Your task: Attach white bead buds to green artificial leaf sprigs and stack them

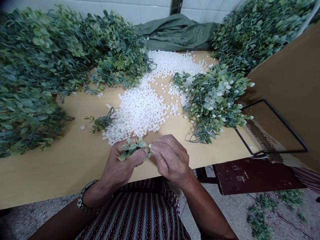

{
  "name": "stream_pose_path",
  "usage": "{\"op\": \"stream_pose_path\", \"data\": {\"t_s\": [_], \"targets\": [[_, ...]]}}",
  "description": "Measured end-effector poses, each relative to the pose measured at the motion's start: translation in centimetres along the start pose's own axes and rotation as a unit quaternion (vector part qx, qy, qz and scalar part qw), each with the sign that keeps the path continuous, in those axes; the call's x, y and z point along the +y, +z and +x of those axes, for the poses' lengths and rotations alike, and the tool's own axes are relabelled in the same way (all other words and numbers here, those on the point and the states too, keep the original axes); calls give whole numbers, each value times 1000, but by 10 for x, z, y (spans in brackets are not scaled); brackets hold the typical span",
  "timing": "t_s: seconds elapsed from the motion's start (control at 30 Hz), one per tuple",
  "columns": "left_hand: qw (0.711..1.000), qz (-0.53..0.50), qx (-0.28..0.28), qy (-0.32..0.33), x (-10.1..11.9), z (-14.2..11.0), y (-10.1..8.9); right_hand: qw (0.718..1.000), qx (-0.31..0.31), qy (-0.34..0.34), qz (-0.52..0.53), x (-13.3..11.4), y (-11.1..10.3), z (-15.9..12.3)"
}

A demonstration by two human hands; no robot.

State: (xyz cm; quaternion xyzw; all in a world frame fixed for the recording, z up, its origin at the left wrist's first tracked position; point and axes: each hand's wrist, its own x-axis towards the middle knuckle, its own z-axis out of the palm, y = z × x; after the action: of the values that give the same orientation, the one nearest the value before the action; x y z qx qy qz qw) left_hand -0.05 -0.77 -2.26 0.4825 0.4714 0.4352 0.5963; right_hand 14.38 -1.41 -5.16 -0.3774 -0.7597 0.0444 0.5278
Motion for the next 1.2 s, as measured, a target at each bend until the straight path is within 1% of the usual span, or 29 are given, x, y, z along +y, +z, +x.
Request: {"op": "stream_pose_path", "data": {"t_s": [0.07, 0.23, 0.33, 0.4, 0.47, 0.5, 0.57, 0.63, 0.73, 0.8, 0.9, 0.97, 1.03, 1.07, 1.13, 1.2], "targets": [[1000, 4, -1, 2, 0, 1, 0, 1000, -14, -7, -7, 0, -1, 0], [1000, 22, -19, 12, 3, 2, 0, 1000, -20, -8, -8, 1, -3, -2], [998, 55, -40, 18, 7, 3, -3, 998, -37, 38, 19, 1, -8, 2], [994, 83, -62, 19, 10, 3, -5, 996, -30, 73, 42, -1, -13, 9], [990, 109, -86, 28, 12, 4, -6, 995, -13, 84, 58, -3, -17, 19], [987, 119, -98, 34, 13, 3, -6, 995, -18, 78, 67, -5, -18, 24], [983, 128, -121, 43, 14, 3, -7, 992, -61, 63, 92, -7, -18, 31], [982, 131, -131, 40, 15, 1, -8, 986, -107, 63, 114, -9, -17, 33], [985, 123, -109, 52, 14, -3, -12, 983, -104, 98, 119, -12, -14, 27], [986, 110, -100, 80, 11, -7, -15, 982, -95, 115, 120, -16, -11, 20], [984, 98, -90, 116, 6, -14, -20, 982, -91, 114, 121, -23, -9, 12], [985, 91, -78, 124, 3, -19, -23, 981, -101, 112, 123, -26, -9, 10], [989, 78, -65, 109, 2, -23, -28, 978, -132, 107, 123, -24, -10, 12], [992, 64, -54, 91, 3, -24, -31, 977, -148, 101, 115, -20, -10, 13], [999, 28, -19, 38, 5, -26, -37, 980, -169, 84, 65, -11, -10, 17], [999, -1, 33, -16, 10, -25, -43, 979, -194, 61, -3, 0, -7, 20]]}}
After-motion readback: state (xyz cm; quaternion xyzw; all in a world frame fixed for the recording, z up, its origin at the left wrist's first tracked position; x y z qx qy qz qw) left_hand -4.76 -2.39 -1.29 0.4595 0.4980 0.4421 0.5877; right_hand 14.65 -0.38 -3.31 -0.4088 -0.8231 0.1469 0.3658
